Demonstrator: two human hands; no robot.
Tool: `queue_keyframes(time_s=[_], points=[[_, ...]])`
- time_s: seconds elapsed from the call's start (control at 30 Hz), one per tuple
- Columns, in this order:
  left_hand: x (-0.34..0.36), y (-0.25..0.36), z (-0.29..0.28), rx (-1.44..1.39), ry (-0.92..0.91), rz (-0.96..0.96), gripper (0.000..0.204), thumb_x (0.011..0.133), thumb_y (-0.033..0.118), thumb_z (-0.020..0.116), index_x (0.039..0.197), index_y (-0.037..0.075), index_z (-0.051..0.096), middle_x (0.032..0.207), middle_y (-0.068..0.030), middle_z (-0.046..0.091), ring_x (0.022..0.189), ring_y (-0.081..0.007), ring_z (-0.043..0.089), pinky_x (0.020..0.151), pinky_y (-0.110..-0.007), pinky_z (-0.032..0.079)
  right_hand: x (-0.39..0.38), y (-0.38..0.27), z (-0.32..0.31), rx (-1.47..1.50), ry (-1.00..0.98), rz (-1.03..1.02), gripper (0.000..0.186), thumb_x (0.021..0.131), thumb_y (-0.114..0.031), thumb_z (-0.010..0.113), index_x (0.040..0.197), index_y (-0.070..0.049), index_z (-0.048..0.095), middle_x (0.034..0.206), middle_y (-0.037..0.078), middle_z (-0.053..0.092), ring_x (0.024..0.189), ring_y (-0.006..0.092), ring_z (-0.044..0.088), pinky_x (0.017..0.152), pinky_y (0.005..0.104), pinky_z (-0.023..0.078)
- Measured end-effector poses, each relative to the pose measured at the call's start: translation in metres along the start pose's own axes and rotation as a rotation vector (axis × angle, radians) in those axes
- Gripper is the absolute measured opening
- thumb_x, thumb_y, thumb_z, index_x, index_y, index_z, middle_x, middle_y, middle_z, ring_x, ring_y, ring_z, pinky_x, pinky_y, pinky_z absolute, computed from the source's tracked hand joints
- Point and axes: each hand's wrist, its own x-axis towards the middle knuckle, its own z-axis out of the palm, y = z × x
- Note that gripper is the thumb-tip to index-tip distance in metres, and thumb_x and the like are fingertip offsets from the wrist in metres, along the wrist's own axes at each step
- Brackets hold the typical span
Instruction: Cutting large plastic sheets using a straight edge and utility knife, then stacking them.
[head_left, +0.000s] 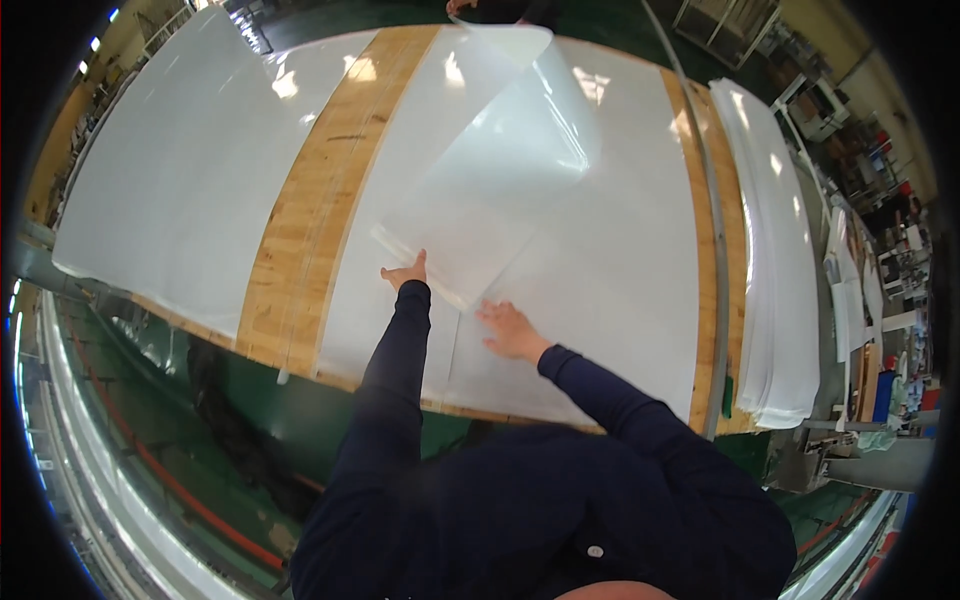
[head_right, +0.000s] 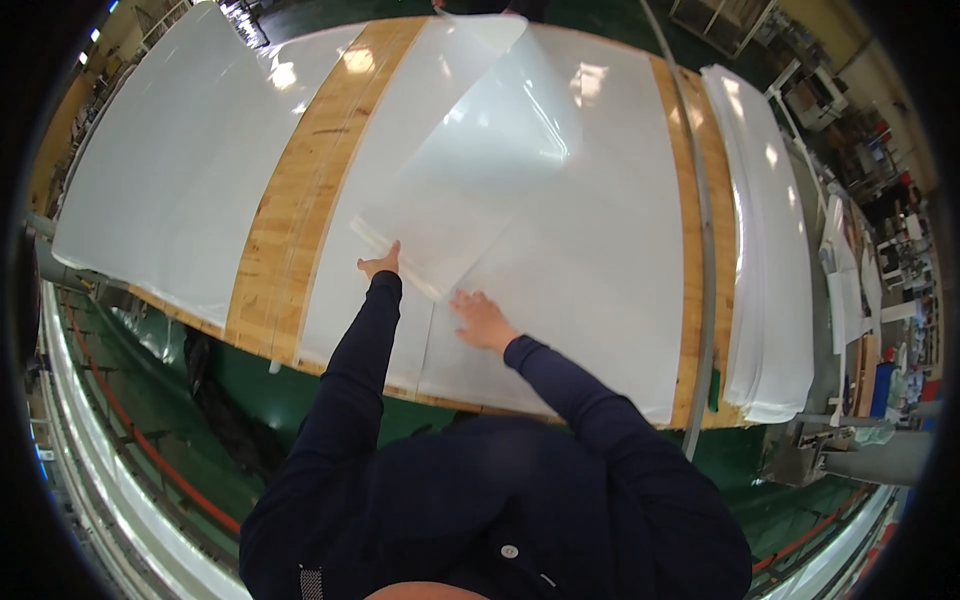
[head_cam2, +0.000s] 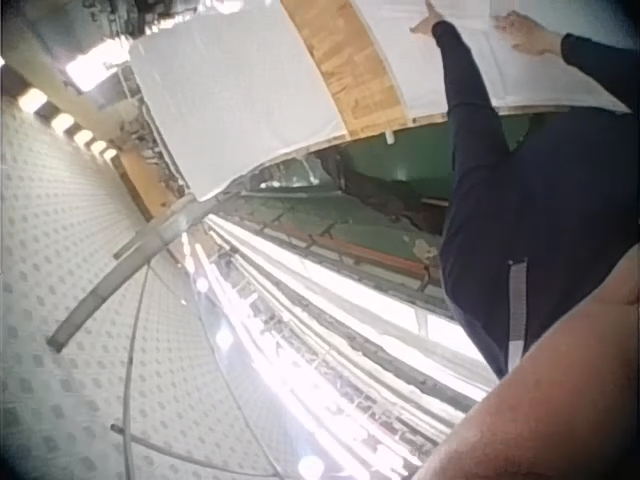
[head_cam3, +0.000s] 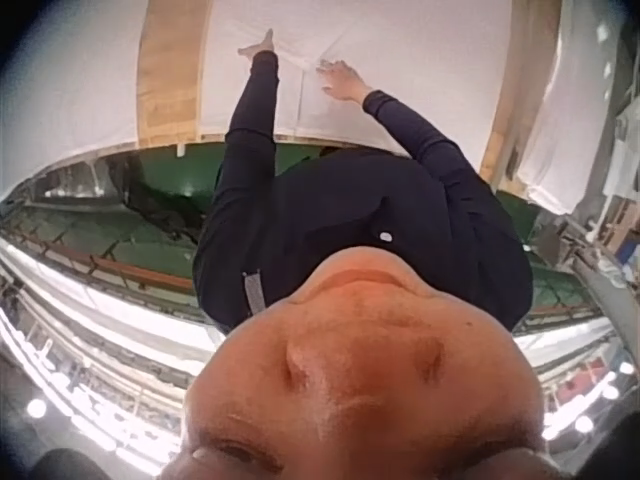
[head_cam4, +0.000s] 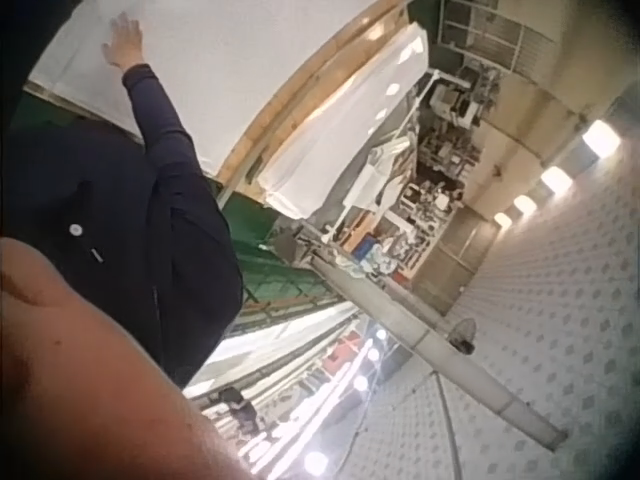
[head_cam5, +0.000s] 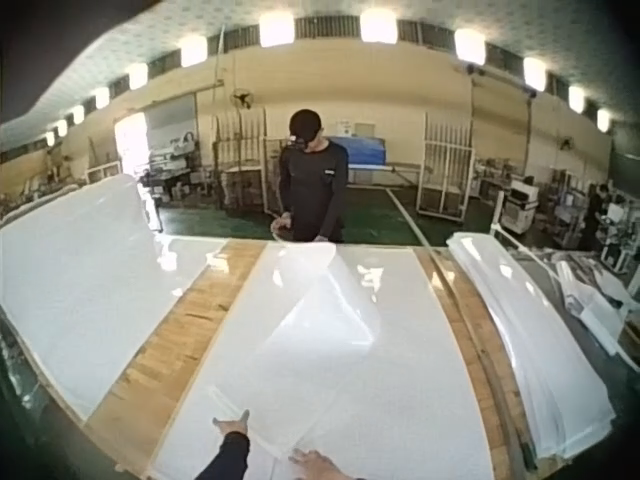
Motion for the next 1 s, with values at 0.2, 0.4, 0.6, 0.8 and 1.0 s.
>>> queue_keyframes(time_s=[0.2, 0.4, 0.6, 0.8, 1.0], points=[[-0.007, 0.014, 0.032, 0.088, -0.167, 0.058, 0.07, 0.08, 0.041, 0.08, 0.127, -0.004, 0.056, 0.116, -0.0269, 0.067, 0.113, -0.0408, 0.064, 0.1, -0.045, 0.05, -0.001, 0.011, -0.003, 0.111, 0.044, 0.002, 0.055, 0.084, -0.026, 0.071, 0.135, -0.009, 0.06, 0.152, 0.015, 0.048, 0.131, 0.0406, 0.046, 0.113, 0.0459, 0.038], [-0.005, -0.078, -0.063, 0.051, 0.149, 0.161, 0.064, 0.087, 0.038, 0.074, 0.121, -0.014, 0.061, 0.116, -0.0321, 0.067, 0.116, -0.0451, 0.062, 0.1, -0.048, 0.05, -0.003, 0.016, 0.016, 0.227, 0.253, 0.021, 0.048, 0.082, -0.013, 0.07, 0.129, -0.006, 0.062, 0.146, 0.015, 0.053, 0.13, 0.0375, 0.049, 0.11, 0.046, 0.041], [-0.06, -0.186, -0.187, 0.22, 0.262, -0.291, 0.059, 0.088, 0.044, 0.073, 0.118, -0.006, 0.066, 0.113, -0.0263, 0.07, 0.114, -0.0394, 0.063, 0.096, -0.047, 0.049, -0.001, -0.023, 0.025, 0.107, 0.188, 0.095, 0.068, 0.088, -0.023, 0.067, 0.151, -0.016, 0.044, 0.16, 0.021, 0.031, 0.141, 0.0407, 0.035, 0.115, 0.0519, 0.035], [-0.045, -0.211, -0.189, 0.321, -0.009, -0.077, 0.048, 0.083, 0.036, 0.078, 0.091, -0.011, 0.071, 0.099, -0.026, 0.073, 0.088, -0.0372, 0.07, 0.079, -0.046, 0.053, -0.005, -0.047, 0.02, -0.024, -0.076, 0.089, 0.068, 0.096, -0.034, 0.059, 0.158, -0.025, 0.033, 0.167, 0.017, 0.015, 0.153, 0.0396, 0.016, 0.123, 0.0549, 0.018], [-0.062, -0.219, -0.145, -0.218, 0.153, 0.002, 0.04, 0.078, 0.022, 0.082, 0.095, -0.011, 0.067, 0.086, -0.0226, 0.072, 0.077, -0.0309, 0.07, 0.071, -0.043, 0.054, -0.01, -0.042, 0.017, -0.021, -0.101, 0.071, 0.069, 0.097, -0.032, 0.058, 0.16, -0.025, 0.03, 0.169, 0.013, 0.011, 0.155, 0.0358, 0.014, 0.123, 0.0552, 0.018]])
